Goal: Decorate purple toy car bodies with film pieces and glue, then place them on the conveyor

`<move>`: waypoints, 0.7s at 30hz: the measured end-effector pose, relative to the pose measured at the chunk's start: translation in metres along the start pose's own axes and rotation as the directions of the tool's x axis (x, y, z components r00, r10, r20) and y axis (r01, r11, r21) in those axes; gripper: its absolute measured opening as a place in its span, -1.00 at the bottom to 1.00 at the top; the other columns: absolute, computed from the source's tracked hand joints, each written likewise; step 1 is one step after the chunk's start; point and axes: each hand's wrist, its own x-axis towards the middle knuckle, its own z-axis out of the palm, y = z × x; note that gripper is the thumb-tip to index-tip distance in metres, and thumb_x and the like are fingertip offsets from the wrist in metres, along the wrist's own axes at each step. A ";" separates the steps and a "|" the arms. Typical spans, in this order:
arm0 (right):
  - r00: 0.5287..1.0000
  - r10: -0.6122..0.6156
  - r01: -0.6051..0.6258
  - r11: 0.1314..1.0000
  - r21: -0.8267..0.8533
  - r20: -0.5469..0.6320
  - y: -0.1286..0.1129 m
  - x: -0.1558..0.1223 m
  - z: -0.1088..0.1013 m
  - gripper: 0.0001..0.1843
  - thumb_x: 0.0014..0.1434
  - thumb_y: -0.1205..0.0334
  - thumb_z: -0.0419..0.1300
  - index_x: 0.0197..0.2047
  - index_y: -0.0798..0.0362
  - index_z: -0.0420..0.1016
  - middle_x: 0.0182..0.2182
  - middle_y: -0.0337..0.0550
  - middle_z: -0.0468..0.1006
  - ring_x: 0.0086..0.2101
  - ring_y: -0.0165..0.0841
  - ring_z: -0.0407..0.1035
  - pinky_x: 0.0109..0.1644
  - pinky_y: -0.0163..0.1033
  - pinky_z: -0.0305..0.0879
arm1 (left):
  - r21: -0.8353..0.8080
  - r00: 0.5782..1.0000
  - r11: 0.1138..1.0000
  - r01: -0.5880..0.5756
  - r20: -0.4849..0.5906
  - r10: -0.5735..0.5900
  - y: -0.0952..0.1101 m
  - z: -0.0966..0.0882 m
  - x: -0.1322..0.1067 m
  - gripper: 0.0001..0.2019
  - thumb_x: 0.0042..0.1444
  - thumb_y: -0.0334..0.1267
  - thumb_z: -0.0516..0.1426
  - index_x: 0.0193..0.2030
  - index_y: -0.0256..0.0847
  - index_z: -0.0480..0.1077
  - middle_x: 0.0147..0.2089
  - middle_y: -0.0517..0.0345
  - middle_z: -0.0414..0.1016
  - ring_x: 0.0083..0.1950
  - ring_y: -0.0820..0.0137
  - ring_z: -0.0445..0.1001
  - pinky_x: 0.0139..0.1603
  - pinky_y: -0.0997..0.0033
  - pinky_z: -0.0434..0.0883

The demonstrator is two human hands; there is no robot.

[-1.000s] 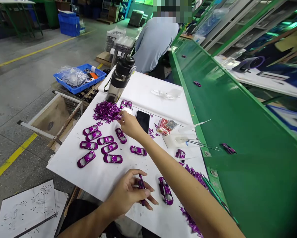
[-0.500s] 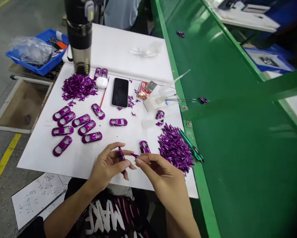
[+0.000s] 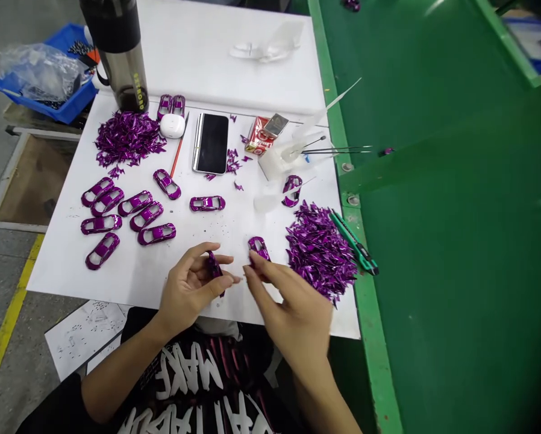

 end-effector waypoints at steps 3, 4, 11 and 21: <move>0.955 0.289 -0.294 0.915 0.276 0.062 -0.012 0.005 -0.003 -0.74 0.43 0.27 0.37 0.13 -0.22 0.68 -0.08 -0.22 0.67 -0.22 -0.17 0.62 -0.07 -0.11 0.67 | 0.137 0.996 0.989 -0.062 -0.055 0.070 -0.007 0.005 -0.003 -0.56 0.23 -0.33 0.36 0.23 -0.07 0.44 0.14 0.05 0.62 0.08 0.30 0.67 0.14 0.35 0.63; 0.941 0.320 -0.339 0.884 0.323 0.114 -0.016 0.006 -0.001 -0.74 0.43 0.26 0.36 0.12 -0.22 0.68 -0.05 -0.22 0.67 -0.16 -0.15 0.62 -0.02 -0.08 0.67 | 0.183 0.994 0.980 -0.072 -0.068 0.086 -0.008 0.006 -0.004 -0.56 0.24 -0.33 0.35 0.23 -0.07 0.44 0.13 0.06 0.62 0.10 0.31 0.66 0.16 0.36 0.62; 0.955 0.265 -0.296 0.898 0.325 0.137 -0.022 0.001 0.021 -0.71 0.44 0.34 0.29 0.15 -0.11 0.67 0.05 -0.17 0.62 0.00 -0.12 0.56 0.14 -0.05 0.58 | 0.384 0.982 0.917 -0.110 -0.101 0.160 -0.006 0.013 -0.003 -0.63 0.28 -0.41 0.26 0.21 -0.14 0.45 0.09 0.03 0.67 0.11 0.27 0.67 0.08 0.37 0.66; 0.991 0.114 -0.122 0.984 0.132 0.063 -0.021 -0.007 0.027 -0.64 0.48 0.46 0.20 0.23 -0.01 0.61 0.10 -0.06 0.57 0.01 -0.15 0.54 0.12 -0.14 0.59 | 0.465 0.966 0.866 -0.183 -0.078 0.246 -0.013 0.013 -0.005 -0.65 0.32 -0.41 0.21 0.21 -0.12 0.43 0.11 0.03 0.65 0.10 0.29 0.67 0.06 0.41 0.64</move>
